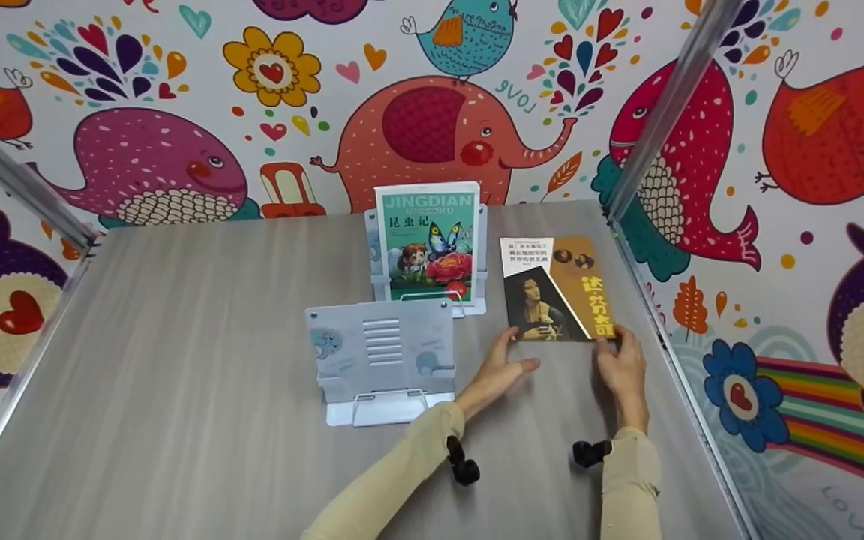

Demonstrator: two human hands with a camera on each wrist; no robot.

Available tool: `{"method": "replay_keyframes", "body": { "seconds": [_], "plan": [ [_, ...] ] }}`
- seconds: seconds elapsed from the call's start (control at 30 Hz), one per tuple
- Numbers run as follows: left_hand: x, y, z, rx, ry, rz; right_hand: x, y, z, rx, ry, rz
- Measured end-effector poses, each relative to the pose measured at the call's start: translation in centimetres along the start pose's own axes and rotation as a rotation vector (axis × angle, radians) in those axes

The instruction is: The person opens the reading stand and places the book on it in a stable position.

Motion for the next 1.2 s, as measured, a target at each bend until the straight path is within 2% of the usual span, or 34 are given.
{"method": "replay_keyframes", "body": {
  "seconds": [0.1,0.2,0.3,0.4,0.53,0.67,0.77,0.87,0.97,1.07,1.13,1.2],
  "plan": [
    [-0.3,-0.2,0.3,-0.092,-0.063,-0.003,-0.8,-0.2,1.1,-0.059,-0.092,0.005],
    [-0.6,-0.2,0.4,-0.181,-0.132,-0.033,-1.6,-0.7,2.0,-0.141,-0.105,-0.042],
    [-0.8,0.2,0.7,-0.201,-0.190,-0.040,-2.5,-1.4,2.5,-0.180,-0.026,-0.129],
    [-0.9,0.6,1.3,-0.134,-0.203,-0.046,-3.3,-2.2,2.4,-0.168,0.097,-0.190],
    [-1.0,1.1,1.8,-0.068,-0.152,-0.046,-3.9,-3.1,2.2,-0.146,0.189,-0.206],
    [-1.7,1.5,1.8,-0.111,-0.096,-0.018,-4.1,-3.9,2.4,-0.121,0.181,-0.185],
    [-2.5,1.4,1.6,-0.189,-0.040,-0.051,-4.3,-4.4,2.7,-0.070,0.165,-0.133],
    [-3.4,0.9,1.4,-0.219,0.027,-0.115,-4.6,-5.2,3.3,0.010,0.159,-0.137],
    [-4.2,0.3,1.6,-0.147,0.083,-0.169,-5.0,-6.1,3.8,0.183,0.192,-0.208],
    [-5.0,-0.4,2.3,-0.015,0.137,-0.235,-5.5,-6.6,4.0,0.383,0.223,-0.251],
    [-5.4,-1.2,3.0,0.072,0.168,-0.297,-6.1,-6.5,4.0,0.468,0.231,-0.231],
    [-5.8,-2.3,4.0,0.144,0.184,-0.378,-6.7,-5.9,4.1,0.501,0.218,-0.164]
  ]
}}
Point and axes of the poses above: each hand's wrist, its own x-axis towards the middle knuckle, its own z-axis out of the back of the hand, y = z × x, the point moved 5 cm from there along x, towards the middle knuckle, and after that the axes turned 9 degrees about -z, right-handed, at the moved point
